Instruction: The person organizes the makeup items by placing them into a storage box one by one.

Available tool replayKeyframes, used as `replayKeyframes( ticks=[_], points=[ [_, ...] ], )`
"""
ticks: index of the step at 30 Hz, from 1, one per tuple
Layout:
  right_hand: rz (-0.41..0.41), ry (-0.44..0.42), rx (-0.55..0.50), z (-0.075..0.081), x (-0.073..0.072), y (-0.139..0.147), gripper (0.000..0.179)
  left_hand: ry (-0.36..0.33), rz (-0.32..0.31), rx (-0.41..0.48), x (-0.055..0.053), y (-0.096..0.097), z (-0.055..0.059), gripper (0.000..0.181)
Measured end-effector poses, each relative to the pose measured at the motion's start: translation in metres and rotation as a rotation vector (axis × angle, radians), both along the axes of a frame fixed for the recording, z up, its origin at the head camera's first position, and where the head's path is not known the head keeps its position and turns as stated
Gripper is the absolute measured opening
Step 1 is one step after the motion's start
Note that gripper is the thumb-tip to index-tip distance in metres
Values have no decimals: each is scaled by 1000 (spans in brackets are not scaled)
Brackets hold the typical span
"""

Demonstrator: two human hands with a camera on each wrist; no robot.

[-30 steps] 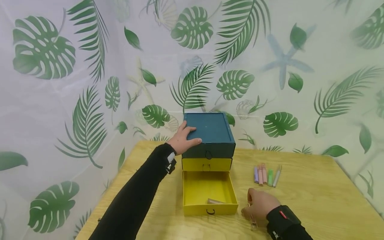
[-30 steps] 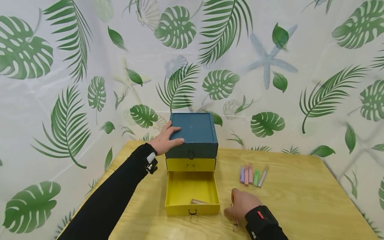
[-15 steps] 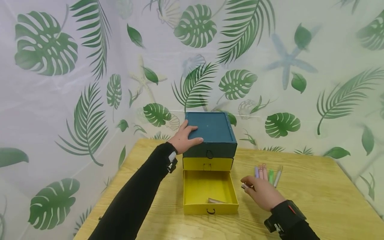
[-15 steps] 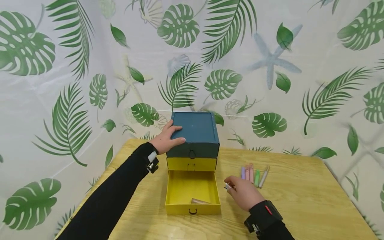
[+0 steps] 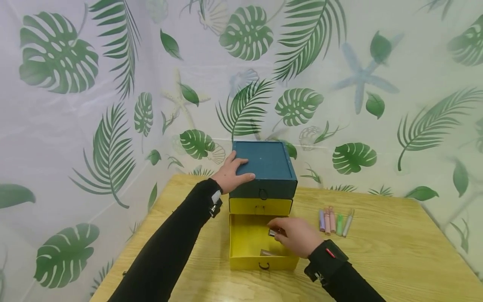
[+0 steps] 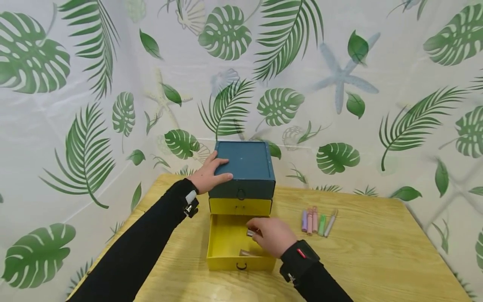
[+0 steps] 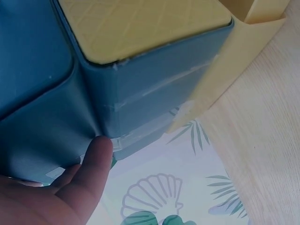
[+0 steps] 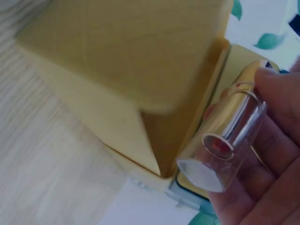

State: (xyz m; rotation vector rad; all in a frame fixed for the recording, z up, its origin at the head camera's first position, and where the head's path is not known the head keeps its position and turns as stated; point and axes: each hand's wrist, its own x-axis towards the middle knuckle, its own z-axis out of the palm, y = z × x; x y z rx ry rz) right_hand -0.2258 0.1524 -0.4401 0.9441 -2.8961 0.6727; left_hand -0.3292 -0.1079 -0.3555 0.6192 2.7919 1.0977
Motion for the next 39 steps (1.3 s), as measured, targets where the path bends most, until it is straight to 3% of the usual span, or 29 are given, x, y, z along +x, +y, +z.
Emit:
replayKeyframes(
  ticks=[10,15,27,39],
  points=[
    [18,65,149,-26,-11,-14,17,-7,5,15,2,1,-1,70],
    [53,19,153,-34,-11,-14,16,-2,2,24,2,1,-3,69],
    [103,-107,113,-32,-15,-12,17,1,-3,26,2,-1,1,68],
    [99,-87,92,-35,-14,-12,17,16,-6,29,3,-1,0,69]
  ],
)
